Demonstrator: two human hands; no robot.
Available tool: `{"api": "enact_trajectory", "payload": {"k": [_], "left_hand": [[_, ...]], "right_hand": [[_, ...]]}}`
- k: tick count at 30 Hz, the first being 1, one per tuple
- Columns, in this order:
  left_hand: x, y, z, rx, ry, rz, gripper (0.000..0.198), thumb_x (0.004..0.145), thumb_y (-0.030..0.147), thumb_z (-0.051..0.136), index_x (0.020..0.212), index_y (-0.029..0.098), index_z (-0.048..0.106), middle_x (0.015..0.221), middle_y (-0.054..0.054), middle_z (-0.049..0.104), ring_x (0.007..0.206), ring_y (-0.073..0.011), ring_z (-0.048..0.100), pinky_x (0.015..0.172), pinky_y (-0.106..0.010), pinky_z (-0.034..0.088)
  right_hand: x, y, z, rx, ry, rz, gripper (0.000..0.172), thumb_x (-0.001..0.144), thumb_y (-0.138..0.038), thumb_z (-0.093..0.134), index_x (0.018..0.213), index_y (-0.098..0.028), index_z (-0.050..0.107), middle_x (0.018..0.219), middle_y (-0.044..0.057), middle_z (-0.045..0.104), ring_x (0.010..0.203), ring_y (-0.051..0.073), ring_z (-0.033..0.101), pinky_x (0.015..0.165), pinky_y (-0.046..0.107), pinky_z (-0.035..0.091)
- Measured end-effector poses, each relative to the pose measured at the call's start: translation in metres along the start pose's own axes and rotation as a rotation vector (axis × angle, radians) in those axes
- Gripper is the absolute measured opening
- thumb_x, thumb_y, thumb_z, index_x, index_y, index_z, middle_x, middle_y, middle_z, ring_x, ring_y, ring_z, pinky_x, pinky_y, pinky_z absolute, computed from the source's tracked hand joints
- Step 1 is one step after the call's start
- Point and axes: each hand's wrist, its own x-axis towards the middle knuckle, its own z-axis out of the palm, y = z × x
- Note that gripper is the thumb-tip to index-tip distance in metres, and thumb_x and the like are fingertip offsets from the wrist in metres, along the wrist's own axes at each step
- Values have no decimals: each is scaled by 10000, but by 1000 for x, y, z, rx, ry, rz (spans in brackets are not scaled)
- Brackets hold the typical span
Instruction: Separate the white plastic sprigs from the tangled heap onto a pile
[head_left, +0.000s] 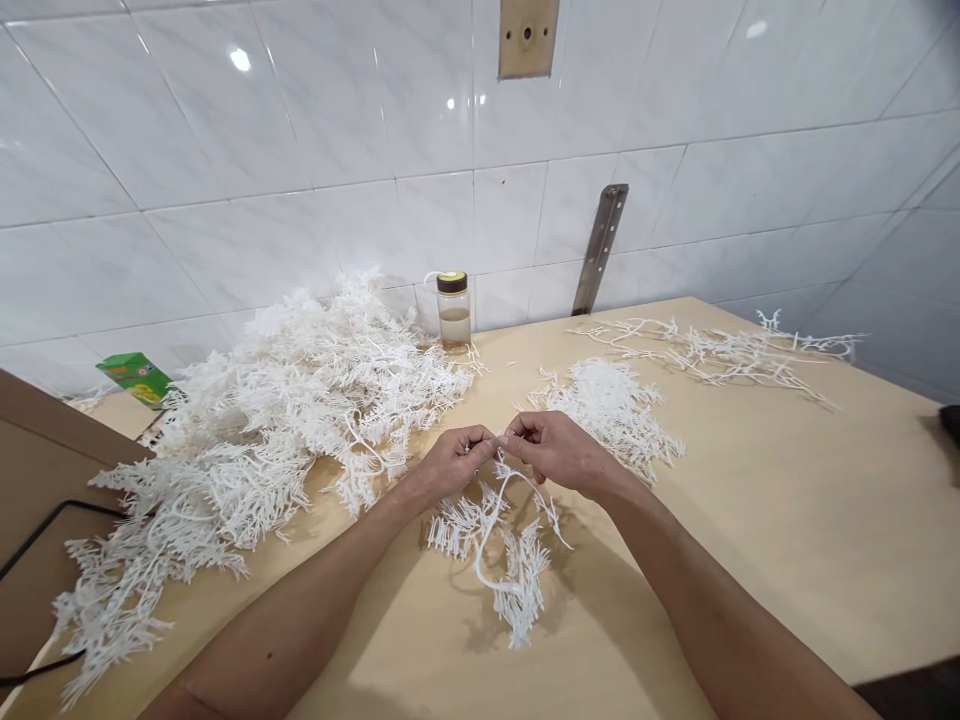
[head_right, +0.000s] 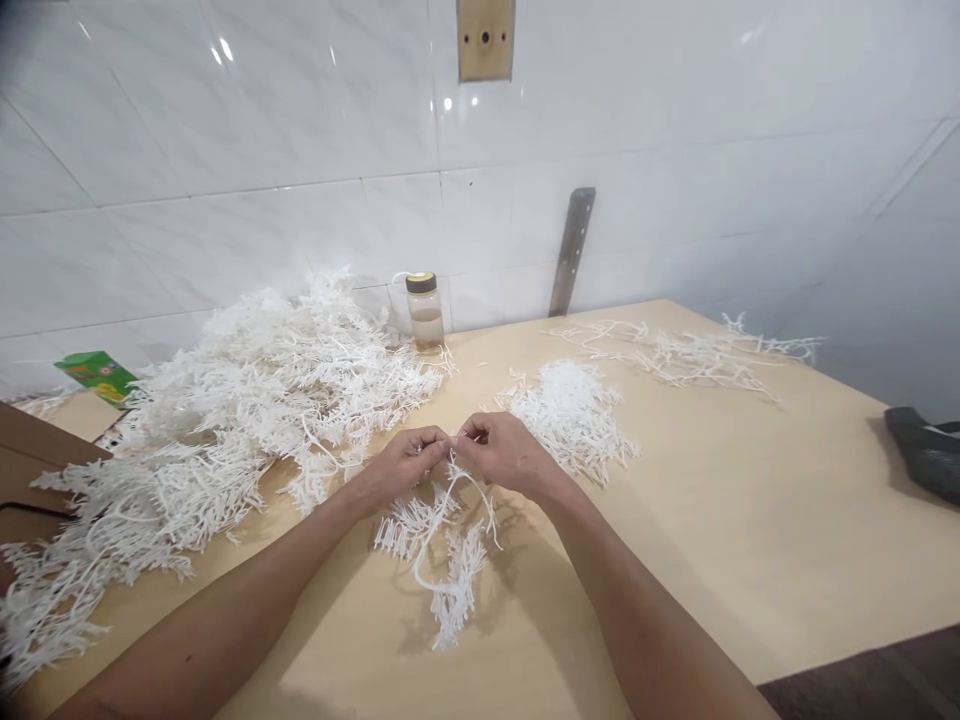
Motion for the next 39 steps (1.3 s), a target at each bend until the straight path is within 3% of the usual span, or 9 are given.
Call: {"api": "enact_trajectory", "payload": {"k": [6, 10, 16, 18, 20, 23, 25, 29, 39], "left_hand": [[2, -4, 1, 86, 26, 24, 319, 882, 436, 519, 729, 162, 575, 637, 23, 465, 598, -107, 405, 557, -238, 323], [6, -10, 1, 212, 118, 25, 293, 876, 387, 510, 684, 169, 548, 617, 25, 472, 613, -117, 412, 572, -246, 310], [3, -7, 0, -19, 38, 7, 384, 873, 522, 546, 734, 165, 533, 641, 40, 406, 580, -89, 352, 538, -228, 298], [1, -6, 0, -81, 7, -17, 413, 858, 561, 564, 741, 167, 520, 634, 48, 373, 552, -76, 319, 501, -219, 268], [0, -5, -1, -119, -8, -35, 433, 844, 585, 580, 743, 169, 515, 624, 51, 367, 536, -71, 316, 478, -213, 249], [1, -6, -1, -164, -14, -55, 439, 828, 598, 599, 758, 170, 525, 600, 59, 350, 509, -65, 302, 454, -207, 227], [2, -7, -2, -191, -15, -66, 446, 817, 605, 610, 761, 172, 524, 590, 69, 326, 493, -58, 272, 445, -202, 214], [2, -8, -1, -203, -9, -94, 469, 800, 623, 620, 731, 175, 502, 583, 72, 322, 485, -55, 257, 439, -201, 202], [5, -9, 0, -190, 51, -104, 458, 775, 597, 649, 694, 172, 499, 563, 68, 344, 495, -61, 273, 460, -213, 194]], "right_hand": [[-2, -6, 2, -106, 49, -68, 194, 819, -330, 577, 721, -178, 647, 683, 16, 643, 586, 130, 555, 548, 254, 428], [-4, -11, -1, -69, 60, -120, 221, 856, -359, 546, 749, -193, 644, 727, 15, 656, 587, 129, 563, 569, 265, 431], [4, 7, -13, -187, 459, -6, 153, 810, -291, 577, 890, -183, 651, 858, 59, 690, 664, 167, 603, 650, 309, 469], [5, 11, -16, -286, 528, -20, 259, 788, -232, 580, 1025, -167, 662, 993, 89, 694, 685, 164, 610, 716, 328, 482], [4, 10, -16, -299, 438, -64, 307, 806, -246, 581, 1091, -178, 670, 1029, 88, 698, 694, 162, 617, 732, 324, 487], [0, 5, -11, -223, 193, -150, 251, 847, -336, 591, 1035, -223, 712, 981, 51, 723, 721, 162, 631, 721, 298, 490], [-1, 2, -7, -216, 117, -179, 230, 843, -353, 612, 1000, -234, 730, 906, 33, 731, 705, 160, 628, 693, 286, 483], [-1, -1, 0, -251, 97, -157, 192, 856, -341, 606, 921, -231, 750, 713, 3, 705, 624, 150, 597, 605, 265, 440], [-1, -4, 7, -379, 136, -203, 174, 905, -249, 559, 873, -206, 725, 803, 10, 735, 698, 146, 630, 676, 271, 432]]}}
